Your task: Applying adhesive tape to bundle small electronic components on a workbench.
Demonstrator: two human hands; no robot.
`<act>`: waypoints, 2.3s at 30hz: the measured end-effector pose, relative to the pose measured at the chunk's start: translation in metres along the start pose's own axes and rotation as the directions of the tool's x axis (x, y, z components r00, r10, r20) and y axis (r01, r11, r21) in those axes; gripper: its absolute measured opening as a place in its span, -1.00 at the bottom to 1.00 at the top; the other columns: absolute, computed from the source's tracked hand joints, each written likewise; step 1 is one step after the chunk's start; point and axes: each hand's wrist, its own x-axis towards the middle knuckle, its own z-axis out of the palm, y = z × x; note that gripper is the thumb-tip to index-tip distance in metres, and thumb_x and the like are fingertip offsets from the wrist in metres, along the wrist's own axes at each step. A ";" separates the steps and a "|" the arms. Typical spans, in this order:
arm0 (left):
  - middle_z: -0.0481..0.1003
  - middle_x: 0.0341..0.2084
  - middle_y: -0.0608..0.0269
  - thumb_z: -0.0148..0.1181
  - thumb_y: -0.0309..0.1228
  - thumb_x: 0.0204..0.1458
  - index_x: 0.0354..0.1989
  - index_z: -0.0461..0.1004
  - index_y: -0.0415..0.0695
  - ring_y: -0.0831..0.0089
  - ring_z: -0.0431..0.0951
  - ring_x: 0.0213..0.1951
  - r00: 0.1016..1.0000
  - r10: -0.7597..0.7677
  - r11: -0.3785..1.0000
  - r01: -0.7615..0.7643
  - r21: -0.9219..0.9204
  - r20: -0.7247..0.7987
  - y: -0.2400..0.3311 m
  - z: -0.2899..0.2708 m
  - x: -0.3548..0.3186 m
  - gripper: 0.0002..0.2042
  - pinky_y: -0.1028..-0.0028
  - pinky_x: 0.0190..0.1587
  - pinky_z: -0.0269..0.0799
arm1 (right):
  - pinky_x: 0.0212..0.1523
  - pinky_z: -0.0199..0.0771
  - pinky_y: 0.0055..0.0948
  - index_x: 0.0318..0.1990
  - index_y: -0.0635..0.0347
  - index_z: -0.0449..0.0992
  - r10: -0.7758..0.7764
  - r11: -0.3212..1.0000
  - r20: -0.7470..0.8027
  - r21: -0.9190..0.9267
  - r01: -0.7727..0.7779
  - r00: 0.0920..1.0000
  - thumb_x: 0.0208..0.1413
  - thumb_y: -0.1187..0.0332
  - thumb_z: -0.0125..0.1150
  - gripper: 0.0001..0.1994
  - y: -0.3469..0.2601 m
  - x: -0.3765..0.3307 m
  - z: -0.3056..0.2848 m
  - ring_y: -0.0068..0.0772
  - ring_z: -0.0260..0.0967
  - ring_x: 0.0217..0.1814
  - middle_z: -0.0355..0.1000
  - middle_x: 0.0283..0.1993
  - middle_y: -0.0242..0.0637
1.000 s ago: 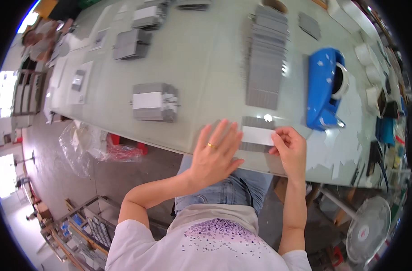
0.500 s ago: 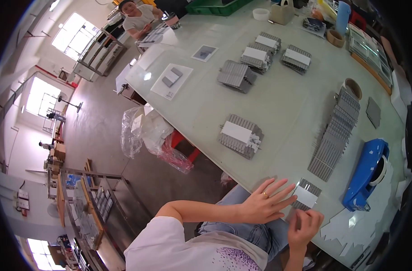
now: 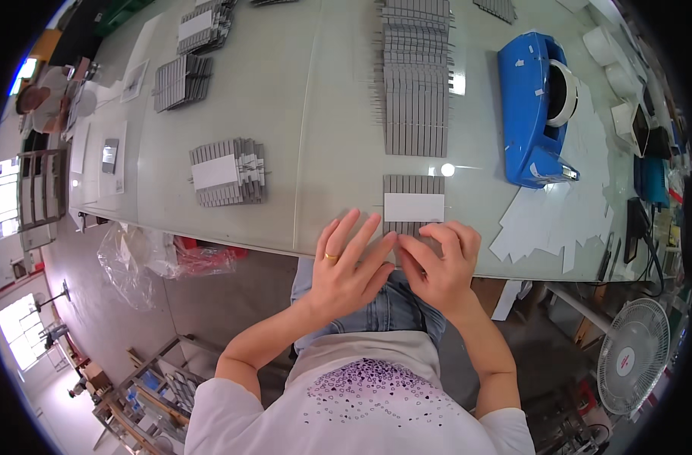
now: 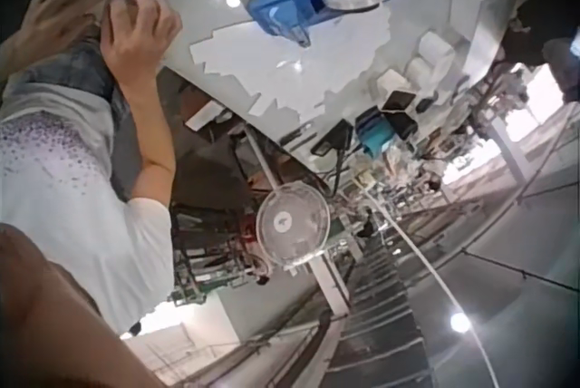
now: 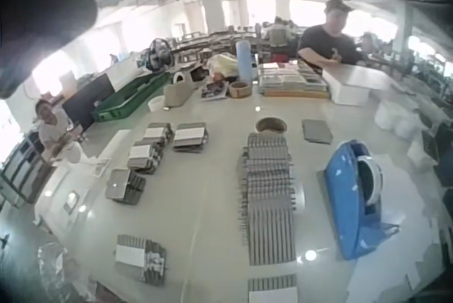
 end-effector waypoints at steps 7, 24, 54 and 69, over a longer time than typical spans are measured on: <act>0.35 0.28 0.10 0.38 -0.26 -0.04 0.07 0.61 0.04 -0.02 0.26 0.34 0.999 0.014 1.000 -0.015 0.011 0.029 -0.001 0.002 -0.001 -0.57 0.02 0.29 0.23 | -0.06 0.26 -0.25 -0.26 -0.10 0.68 -0.003 1.000 0.017 -0.017 0.003 1.000 -0.12 0.31 0.48 -0.79 0.001 0.000 0.001 -0.30 0.32 -0.03 0.41 -0.13 -0.49; 0.34 0.29 0.10 0.36 -0.27 -0.02 0.11 0.59 0.04 0.00 0.26 0.34 0.999 0.030 1.000 -0.030 -0.004 0.039 -0.004 -0.001 -0.004 -0.55 0.03 0.30 0.23 | -0.06 0.24 -0.25 -0.23 -0.10 0.68 -0.017 0.999 0.031 -0.030 0.018 0.999 -0.12 0.32 0.47 -0.77 -0.002 0.000 -0.001 -0.30 0.32 -0.05 0.41 -0.13 -0.50; 0.40 0.23 0.01 0.40 -0.41 -0.11 0.03 0.63 -0.04 -0.10 0.34 0.26 0.994 0.032 0.975 -0.055 -0.217 -0.106 0.016 -0.014 0.036 -0.57 0.04 0.21 0.33 | 0.08 0.28 -0.21 -0.19 0.09 0.67 0.332 0.864 -0.369 -0.250 -0.437 0.868 0.06 0.38 0.39 -0.84 0.087 0.055 -0.108 -0.16 0.27 0.07 0.41 -0.02 -0.27; 0.51 -0.10 0.50 0.21 -0.22 0.26 -0.01 0.55 -0.02 0.65 0.42 -0.01 0.585 0.018 -0.681 0.601 -0.418 0.811 0.109 0.074 0.174 -0.77 0.51 0.07 0.26 | 0.14 0.26 -0.26 -0.34 0.19 0.64 0.568 0.814 -0.166 0.262 -0.519 0.806 0.11 0.40 0.33 -0.93 0.081 0.014 -0.124 -0.30 0.31 0.10 0.37 0.04 -0.20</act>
